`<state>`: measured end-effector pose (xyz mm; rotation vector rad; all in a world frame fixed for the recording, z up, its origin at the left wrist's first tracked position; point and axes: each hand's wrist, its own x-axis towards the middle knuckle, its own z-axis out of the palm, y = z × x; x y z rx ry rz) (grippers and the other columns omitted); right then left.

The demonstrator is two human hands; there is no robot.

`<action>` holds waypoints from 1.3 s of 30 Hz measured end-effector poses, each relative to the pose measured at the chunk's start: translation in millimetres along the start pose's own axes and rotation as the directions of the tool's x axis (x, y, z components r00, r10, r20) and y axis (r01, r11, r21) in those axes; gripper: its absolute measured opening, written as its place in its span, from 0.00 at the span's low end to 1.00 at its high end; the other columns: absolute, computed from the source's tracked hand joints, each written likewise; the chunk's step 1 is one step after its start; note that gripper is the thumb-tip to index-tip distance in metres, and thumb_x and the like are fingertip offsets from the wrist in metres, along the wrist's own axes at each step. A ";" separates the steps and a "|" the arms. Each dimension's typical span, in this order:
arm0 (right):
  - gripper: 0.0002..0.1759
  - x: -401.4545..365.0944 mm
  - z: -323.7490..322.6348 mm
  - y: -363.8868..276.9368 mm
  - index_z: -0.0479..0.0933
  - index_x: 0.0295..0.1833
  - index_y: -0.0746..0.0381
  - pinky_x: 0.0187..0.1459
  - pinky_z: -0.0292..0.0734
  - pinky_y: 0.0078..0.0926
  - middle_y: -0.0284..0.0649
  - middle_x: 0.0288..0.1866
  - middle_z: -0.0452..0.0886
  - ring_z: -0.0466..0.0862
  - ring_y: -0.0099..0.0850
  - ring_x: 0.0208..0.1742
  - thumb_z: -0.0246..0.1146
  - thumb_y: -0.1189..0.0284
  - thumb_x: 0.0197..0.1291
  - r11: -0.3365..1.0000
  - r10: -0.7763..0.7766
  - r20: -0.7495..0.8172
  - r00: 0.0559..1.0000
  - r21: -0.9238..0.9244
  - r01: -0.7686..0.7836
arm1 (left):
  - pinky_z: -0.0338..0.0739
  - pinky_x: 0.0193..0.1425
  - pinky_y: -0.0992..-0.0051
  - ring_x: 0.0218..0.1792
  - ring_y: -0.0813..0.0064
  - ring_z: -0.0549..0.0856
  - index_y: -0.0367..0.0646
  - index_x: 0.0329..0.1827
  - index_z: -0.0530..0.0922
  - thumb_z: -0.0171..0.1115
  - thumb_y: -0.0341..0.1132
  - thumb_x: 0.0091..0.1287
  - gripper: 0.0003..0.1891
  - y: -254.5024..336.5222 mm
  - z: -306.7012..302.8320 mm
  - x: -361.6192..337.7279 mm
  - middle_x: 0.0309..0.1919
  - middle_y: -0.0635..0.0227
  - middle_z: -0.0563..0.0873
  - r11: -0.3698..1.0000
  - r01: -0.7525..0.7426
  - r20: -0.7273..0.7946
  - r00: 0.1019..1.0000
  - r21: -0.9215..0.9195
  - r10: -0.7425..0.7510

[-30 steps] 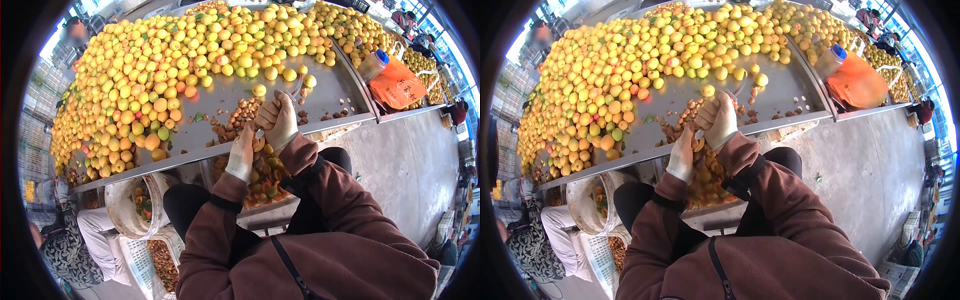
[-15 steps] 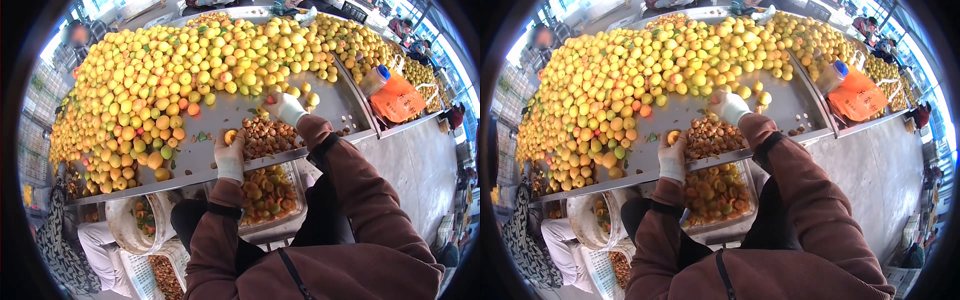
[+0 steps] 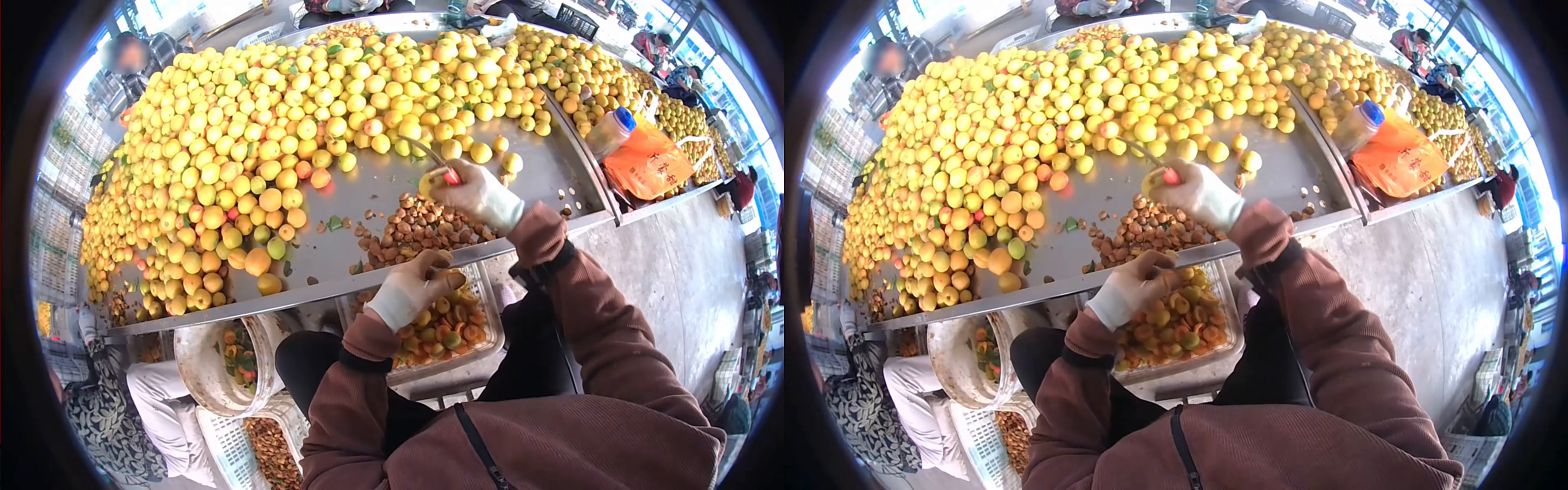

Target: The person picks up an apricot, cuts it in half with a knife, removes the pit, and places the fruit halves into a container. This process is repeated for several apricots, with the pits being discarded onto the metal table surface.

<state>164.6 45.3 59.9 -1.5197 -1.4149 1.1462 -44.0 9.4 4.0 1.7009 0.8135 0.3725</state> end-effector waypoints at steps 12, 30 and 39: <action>0.23 -75.8 46.4 17.0 0.70 0.60 0.66 0.45 0.74 0.20 0.32 0.42 0.76 0.75 0.20 0.42 0.58 0.59 0.71 0.944 -0.128 0.029 0.991 0.311 0.113 | 0.77 0.54 0.70 0.47 0.72 0.82 0.39 0.65 0.71 0.46 0.51 0.78 0.26 1.5 4.1 -3.8 0.52 0.63 0.81 0.550 -0.095 -0.125 0.992 -0.830 -0.017; 0.26 -82.2 64.4 9.7 0.71 0.47 0.65 0.39 0.74 0.32 0.46 0.32 0.77 0.79 0.35 0.36 0.50 0.49 0.73 0.990 -0.143 -0.161 0.976 -0.036 0.139 | 0.75 0.47 0.80 0.43 0.82 0.79 0.40 0.61 0.73 0.47 0.53 0.77 0.25 12.5 5.4 -4.2 0.46 0.70 0.81 0.531 -0.143 -0.215 0.974 -0.835 -0.076; 0.26 -73.4 80.8 16.0 0.71 0.48 0.64 0.39 0.72 0.24 0.34 0.34 0.72 0.71 0.22 0.37 0.51 0.49 0.73 0.994 -0.046 -0.139 0.989 0.089 0.058 | 0.70 0.61 0.76 0.53 0.79 0.76 0.36 0.60 0.72 0.54 0.50 0.75 0.24 0.9 -3.9 -0.3 0.50 0.68 0.79 0.799 -0.390 -0.426 0.885 -0.459 0.187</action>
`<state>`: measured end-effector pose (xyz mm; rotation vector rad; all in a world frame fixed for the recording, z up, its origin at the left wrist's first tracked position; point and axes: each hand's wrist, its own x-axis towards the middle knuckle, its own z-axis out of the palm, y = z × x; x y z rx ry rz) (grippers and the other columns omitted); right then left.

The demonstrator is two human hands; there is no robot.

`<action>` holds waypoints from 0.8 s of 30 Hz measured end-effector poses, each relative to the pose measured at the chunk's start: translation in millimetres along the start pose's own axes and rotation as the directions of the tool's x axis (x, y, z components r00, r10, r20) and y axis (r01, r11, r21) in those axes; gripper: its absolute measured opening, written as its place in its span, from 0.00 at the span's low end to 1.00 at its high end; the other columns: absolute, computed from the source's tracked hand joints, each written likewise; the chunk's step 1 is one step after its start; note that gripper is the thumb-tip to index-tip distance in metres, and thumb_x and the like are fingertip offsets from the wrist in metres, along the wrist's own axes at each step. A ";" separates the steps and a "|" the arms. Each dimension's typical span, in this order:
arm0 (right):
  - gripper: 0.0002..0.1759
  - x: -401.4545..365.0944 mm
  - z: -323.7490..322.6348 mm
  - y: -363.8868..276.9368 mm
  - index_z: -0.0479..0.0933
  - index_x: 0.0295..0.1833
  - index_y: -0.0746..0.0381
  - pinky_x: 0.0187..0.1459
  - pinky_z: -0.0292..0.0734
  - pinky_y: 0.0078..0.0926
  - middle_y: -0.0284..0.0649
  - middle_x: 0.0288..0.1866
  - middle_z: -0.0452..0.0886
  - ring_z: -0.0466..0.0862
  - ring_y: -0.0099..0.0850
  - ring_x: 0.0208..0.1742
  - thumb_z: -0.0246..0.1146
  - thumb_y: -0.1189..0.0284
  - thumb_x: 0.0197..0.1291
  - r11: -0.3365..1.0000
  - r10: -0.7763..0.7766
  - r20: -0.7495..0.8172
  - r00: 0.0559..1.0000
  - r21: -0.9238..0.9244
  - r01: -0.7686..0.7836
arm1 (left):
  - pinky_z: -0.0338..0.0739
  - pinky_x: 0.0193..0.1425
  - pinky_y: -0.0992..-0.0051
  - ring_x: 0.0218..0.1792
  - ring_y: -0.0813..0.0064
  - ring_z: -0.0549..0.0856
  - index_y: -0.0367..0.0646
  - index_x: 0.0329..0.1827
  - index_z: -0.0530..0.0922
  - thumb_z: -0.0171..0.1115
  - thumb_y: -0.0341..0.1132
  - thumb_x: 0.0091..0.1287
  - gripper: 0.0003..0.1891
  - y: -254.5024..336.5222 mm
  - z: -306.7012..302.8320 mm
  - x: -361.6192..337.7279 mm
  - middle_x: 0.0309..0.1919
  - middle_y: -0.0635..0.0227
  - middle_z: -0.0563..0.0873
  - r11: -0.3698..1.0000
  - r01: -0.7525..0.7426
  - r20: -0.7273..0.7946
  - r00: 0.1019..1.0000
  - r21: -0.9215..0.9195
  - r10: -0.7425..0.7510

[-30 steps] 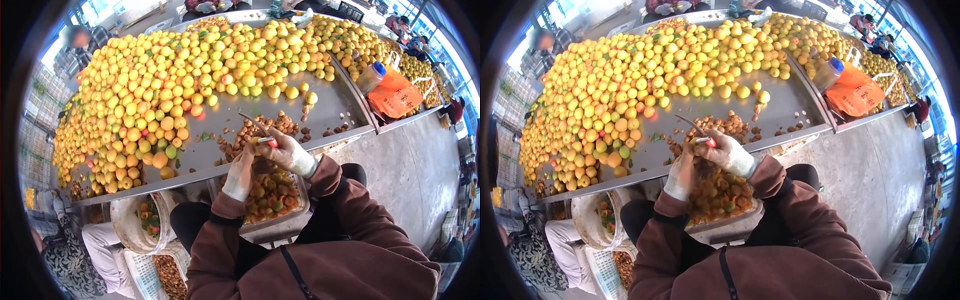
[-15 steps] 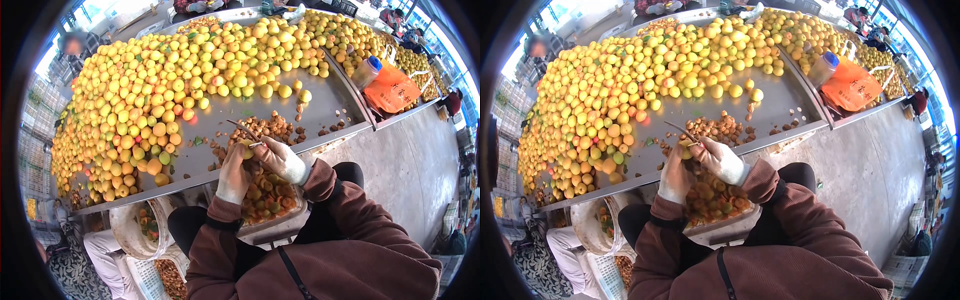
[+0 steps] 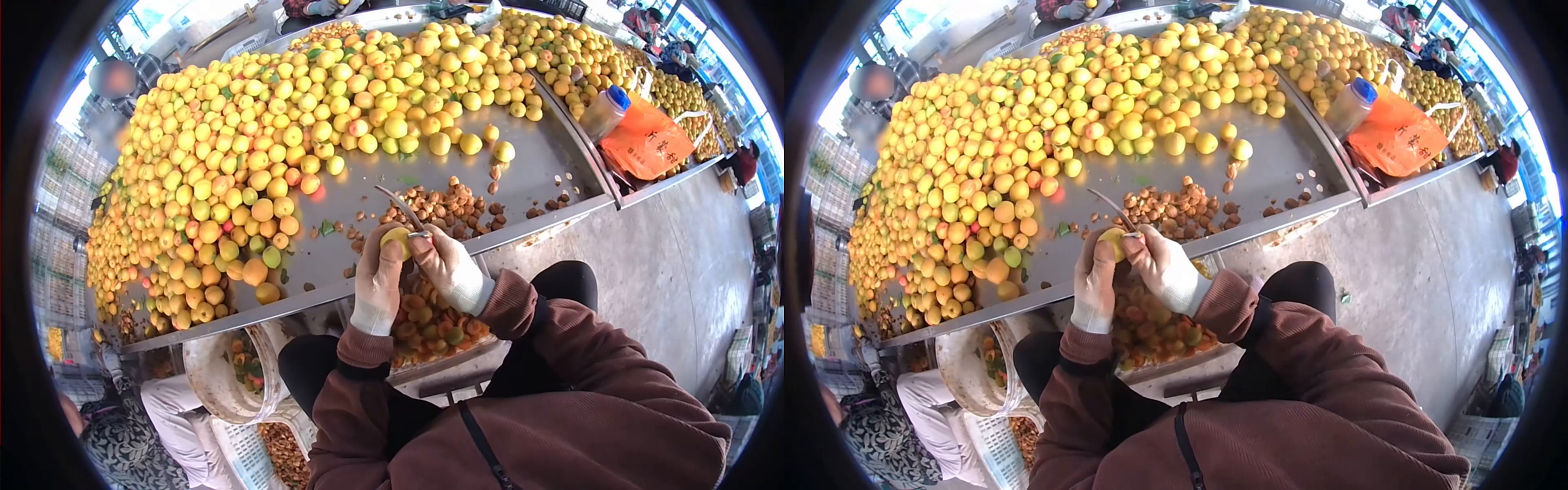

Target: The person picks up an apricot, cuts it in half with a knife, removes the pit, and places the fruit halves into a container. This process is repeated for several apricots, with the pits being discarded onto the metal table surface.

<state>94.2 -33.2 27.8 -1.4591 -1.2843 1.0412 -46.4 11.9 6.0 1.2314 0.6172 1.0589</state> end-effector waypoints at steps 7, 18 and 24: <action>0.15 0.9 -5.5 2.7 0.68 0.45 0.63 0.33 0.76 0.37 0.50 0.29 0.78 0.83 0.46 0.31 0.57 0.61 0.71 0.960 -0.184 -0.019 0.983 -0.216 0.176 | 0.76 0.52 0.76 0.43 0.76 0.81 0.36 0.56 0.74 0.55 0.47 0.75 0.21 3.8 -1.5 2.6 0.43 0.70 0.82 0.911 -0.171 0.012 0.984 0.374 0.180; 0.16 15.8 -4.3 41.8 0.69 0.44 0.65 0.39 0.71 0.27 0.44 0.34 0.75 0.75 0.31 0.36 0.51 0.61 0.75 0.975 -0.155 -0.005 0.988 0.158 0.154 | 0.71 0.61 0.66 0.54 0.69 0.78 0.38 0.64 0.70 0.50 0.56 0.75 0.30 -8.0 -4.4 9.1 0.52 0.64 0.78 0.950 0.039 -0.128 0.988 -0.308 -0.082; 0.23 1.5 5.9 30.9 0.70 0.46 0.65 0.37 0.74 0.37 0.51 0.29 0.77 0.82 0.47 0.35 0.55 0.53 0.71 0.985 -0.115 0.054 0.992 0.136 0.107 | 0.72 0.64 0.63 0.56 0.66 0.78 0.38 0.70 0.64 0.51 0.55 0.74 0.32 9.3 11.0 6.7 0.54 0.61 0.78 0.908 0.091 -0.078 0.988 -0.410 -0.134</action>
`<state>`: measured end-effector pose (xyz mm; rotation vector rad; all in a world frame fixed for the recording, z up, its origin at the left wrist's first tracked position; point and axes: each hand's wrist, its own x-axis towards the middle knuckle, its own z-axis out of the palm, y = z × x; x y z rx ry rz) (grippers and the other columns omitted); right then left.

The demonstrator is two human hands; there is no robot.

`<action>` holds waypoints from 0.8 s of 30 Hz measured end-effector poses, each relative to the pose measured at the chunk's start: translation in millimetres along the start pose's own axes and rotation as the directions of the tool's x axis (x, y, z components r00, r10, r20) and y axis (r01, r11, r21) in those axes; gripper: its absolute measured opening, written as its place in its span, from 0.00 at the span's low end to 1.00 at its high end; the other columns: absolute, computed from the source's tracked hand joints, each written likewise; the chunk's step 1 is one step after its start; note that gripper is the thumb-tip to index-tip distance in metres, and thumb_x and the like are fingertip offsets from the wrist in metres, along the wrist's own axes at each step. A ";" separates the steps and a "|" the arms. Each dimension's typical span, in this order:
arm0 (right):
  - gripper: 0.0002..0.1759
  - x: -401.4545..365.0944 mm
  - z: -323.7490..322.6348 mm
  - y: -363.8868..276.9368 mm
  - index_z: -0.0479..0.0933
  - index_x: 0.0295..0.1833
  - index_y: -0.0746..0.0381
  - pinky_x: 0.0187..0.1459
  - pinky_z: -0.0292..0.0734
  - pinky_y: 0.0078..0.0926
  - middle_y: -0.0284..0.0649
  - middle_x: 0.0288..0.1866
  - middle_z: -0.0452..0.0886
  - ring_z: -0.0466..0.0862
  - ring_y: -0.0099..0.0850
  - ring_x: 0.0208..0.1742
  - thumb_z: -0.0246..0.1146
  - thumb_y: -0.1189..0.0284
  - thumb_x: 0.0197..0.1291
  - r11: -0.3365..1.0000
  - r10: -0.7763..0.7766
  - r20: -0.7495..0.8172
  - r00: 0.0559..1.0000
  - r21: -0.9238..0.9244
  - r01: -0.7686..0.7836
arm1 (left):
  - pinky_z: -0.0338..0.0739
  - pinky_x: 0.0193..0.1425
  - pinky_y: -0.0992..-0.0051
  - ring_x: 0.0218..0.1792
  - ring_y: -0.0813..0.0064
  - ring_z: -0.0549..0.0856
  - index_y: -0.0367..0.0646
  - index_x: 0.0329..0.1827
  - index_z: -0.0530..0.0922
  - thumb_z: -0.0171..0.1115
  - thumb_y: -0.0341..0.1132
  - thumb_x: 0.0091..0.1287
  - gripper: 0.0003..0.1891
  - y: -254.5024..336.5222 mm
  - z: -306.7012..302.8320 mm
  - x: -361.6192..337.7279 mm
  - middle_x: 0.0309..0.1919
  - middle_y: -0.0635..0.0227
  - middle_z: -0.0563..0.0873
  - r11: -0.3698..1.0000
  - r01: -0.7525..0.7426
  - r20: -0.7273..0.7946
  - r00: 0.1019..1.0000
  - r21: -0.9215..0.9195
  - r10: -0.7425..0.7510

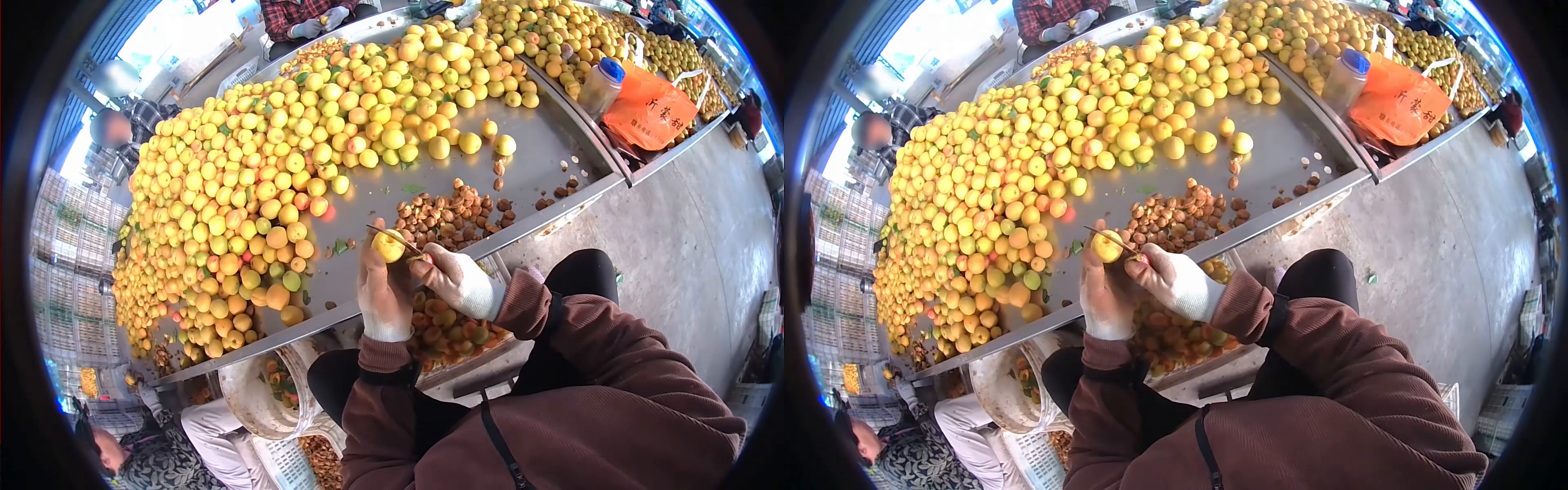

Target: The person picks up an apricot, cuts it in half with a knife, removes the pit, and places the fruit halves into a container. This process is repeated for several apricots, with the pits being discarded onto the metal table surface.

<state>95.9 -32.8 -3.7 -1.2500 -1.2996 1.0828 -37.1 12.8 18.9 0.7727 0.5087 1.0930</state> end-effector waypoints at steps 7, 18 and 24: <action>0.22 -5.9 6.0 -17.9 0.69 0.45 0.65 0.35 0.75 0.42 0.55 0.30 0.79 0.82 0.57 0.38 0.56 0.54 0.70 0.977 0.021 -0.081 0.997 -0.208 -0.037 | 0.74 0.63 0.65 0.54 0.67 0.79 0.36 0.71 0.62 0.51 0.52 0.75 0.31 -9.3 0.7 1.8 0.55 0.59 0.79 0.998 -0.057 0.004 0.998 0.000 0.057; 0.19 -4.0 10.2 -9.6 0.66 0.46 0.63 0.32 0.75 0.43 0.54 0.30 0.78 0.81 0.56 0.34 0.56 0.56 0.70 0.904 -0.052 -0.104 0.993 -0.428 0.003 | 0.76 0.55 0.72 0.47 0.70 0.82 0.34 0.60 0.71 0.51 0.58 0.74 0.31 -7.5 2.4 7.6 0.47 0.61 0.82 0.997 0.028 -0.092 0.996 0.079 -0.020; 0.21 0.5 13.8 13.3 0.67 0.50 0.62 0.33 0.77 0.44 0.54 0.30 0.79 0.82 0.56 0.35 0.58 0.54 0.69 0.948 -0.047 -0.121 0.991 -0.319 0.006 | 0.77 0.52 0.73 0.45 0.72 0.81 0.37 0.64 0.69 0.47 0.59 0.75 0.32 -15.8 -10.7 13.8 0.46 0.63 0.82 0.984 0.026 -0.121 0.993 0.177 -0.005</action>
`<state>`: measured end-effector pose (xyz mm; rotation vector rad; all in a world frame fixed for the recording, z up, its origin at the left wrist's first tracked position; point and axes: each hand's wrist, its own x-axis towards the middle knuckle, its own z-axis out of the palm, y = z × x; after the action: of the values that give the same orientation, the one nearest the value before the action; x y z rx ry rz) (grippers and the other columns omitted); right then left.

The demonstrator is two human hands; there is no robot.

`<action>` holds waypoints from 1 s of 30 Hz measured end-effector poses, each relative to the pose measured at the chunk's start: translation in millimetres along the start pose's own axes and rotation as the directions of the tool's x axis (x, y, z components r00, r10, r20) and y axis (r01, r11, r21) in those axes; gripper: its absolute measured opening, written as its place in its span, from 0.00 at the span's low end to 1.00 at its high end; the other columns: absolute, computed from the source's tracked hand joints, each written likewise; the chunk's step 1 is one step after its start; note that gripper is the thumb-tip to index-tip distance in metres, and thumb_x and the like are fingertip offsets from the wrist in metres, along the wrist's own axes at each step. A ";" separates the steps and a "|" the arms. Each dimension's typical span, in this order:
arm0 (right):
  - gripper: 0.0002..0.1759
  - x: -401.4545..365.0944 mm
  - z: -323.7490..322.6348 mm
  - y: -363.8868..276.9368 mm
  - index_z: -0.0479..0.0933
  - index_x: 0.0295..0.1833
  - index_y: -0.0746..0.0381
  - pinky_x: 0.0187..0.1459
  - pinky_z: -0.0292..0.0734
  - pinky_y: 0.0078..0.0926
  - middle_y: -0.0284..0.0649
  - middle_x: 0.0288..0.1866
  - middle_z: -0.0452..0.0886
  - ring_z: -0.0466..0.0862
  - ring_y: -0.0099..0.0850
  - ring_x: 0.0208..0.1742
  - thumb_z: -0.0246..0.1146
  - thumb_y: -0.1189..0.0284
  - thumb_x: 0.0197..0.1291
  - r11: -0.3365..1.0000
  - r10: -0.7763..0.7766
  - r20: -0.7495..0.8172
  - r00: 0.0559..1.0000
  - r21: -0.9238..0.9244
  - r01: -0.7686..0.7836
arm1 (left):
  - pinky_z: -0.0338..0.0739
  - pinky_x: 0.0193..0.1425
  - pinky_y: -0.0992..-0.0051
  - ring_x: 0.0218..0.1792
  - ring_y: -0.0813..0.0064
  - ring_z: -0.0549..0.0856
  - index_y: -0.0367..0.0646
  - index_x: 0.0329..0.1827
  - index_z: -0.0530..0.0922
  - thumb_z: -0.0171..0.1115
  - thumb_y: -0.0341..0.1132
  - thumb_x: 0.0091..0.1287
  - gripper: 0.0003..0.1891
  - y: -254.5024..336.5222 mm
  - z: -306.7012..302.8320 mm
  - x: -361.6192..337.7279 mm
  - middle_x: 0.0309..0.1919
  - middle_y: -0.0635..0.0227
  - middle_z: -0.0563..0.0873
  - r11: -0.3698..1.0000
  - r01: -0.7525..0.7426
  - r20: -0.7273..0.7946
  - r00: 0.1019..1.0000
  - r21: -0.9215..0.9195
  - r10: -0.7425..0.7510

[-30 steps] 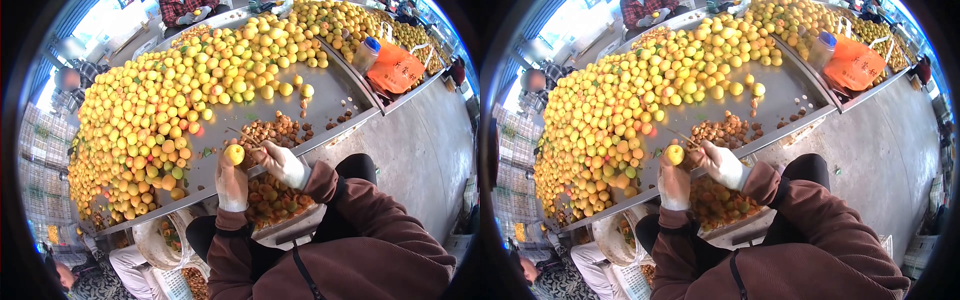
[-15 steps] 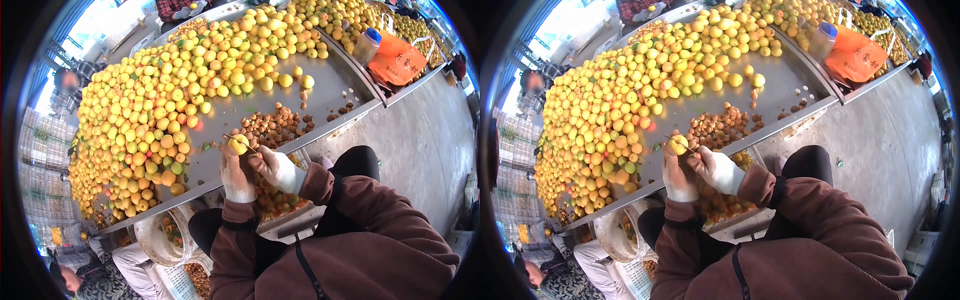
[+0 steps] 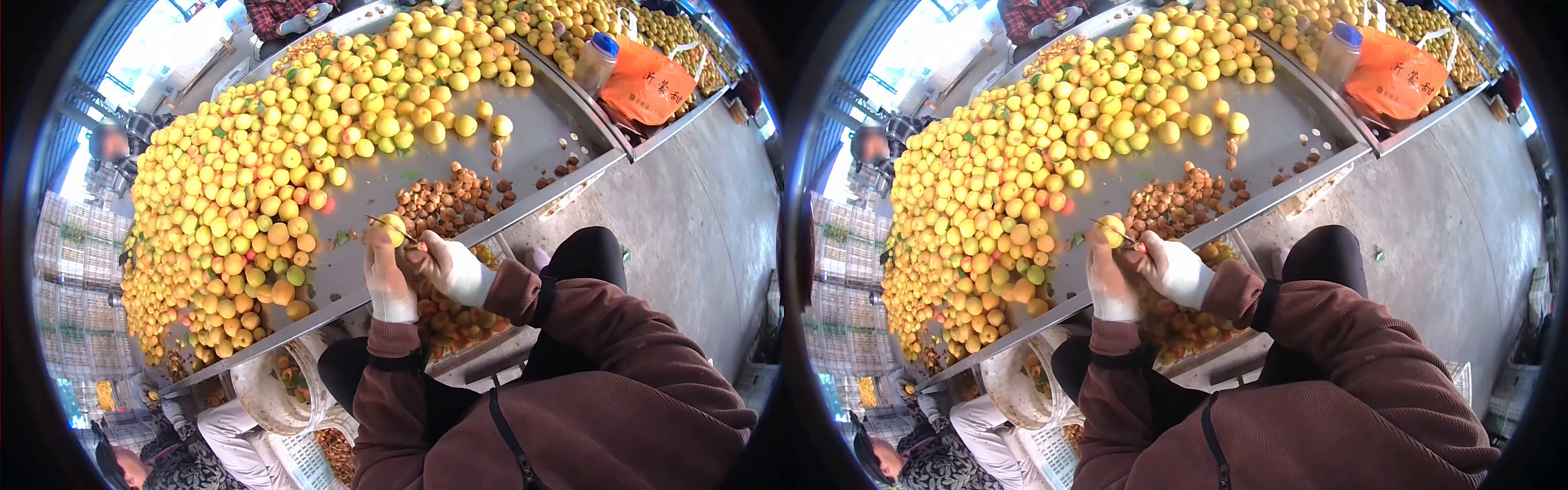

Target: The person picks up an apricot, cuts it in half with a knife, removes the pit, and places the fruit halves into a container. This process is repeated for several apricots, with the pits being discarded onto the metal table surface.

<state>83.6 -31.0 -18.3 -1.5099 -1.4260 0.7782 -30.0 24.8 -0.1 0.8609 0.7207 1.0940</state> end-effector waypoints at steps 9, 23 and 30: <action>0.19 6.4 0.8 -8.2 0.66 0.49 0.64 0.30 0.78 0.45 0.53 0.26 0.80 0.82 0.55 0.30 0.59 0.59 0.68 0.992 -0.066 0.001 0.998 -0.105 0.066 | 0.78 0.46 0.75 0.41 0.75 0.81 0.38 0.70 0.64 0.42 0.57 0.77 0.32 13.6 12.9 -4.5 0.41 0.63 0.83 0.990 -0.075 -0.060 0.995 0.122 0.083; 0.17 4.3 -12.3 -16.3 0.67 0.44 0.63 0.27 0.77 0.42 0.49 0.26 0.79 0.83 0.49 0.29 0.58 0.59 0.69 0.984 -0.141 0.001 0.990 -0.114 0.140 | 0.77 0.51 0.73 0.45 0.72 0.82 0.37 0.60 0.71 0.52 0.58 0.74 0.30 8.7 12.4 -8.0 0.46 0.62 0.84 0.986 -0.132 0.031 0.991 0.106 0.129; 0.16 4.2 -19.6 -23.3 0.67 0.42 0.63 0.27 0.77 0.39 0.47 0.27 0.80 0.83 0.49 0.30 0.60 0.62 0.66 0.951 -0.140 0.039 0.989 -0.273 0.146 | 0.76 0.54 0.67 0.45 0.68 0.81 0.38 0.56 0.73 0.44 0.67 0.71 0.36 13.4 3.0 -2.9 0.45 0.63 0.81 0.991 0.124 -0.006 0.992 0.046 -0.124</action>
<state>91.9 -31.7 11.3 -1.5865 -1.6929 0.5222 -34.3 24.2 13.2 0.8421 0.7944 0.9717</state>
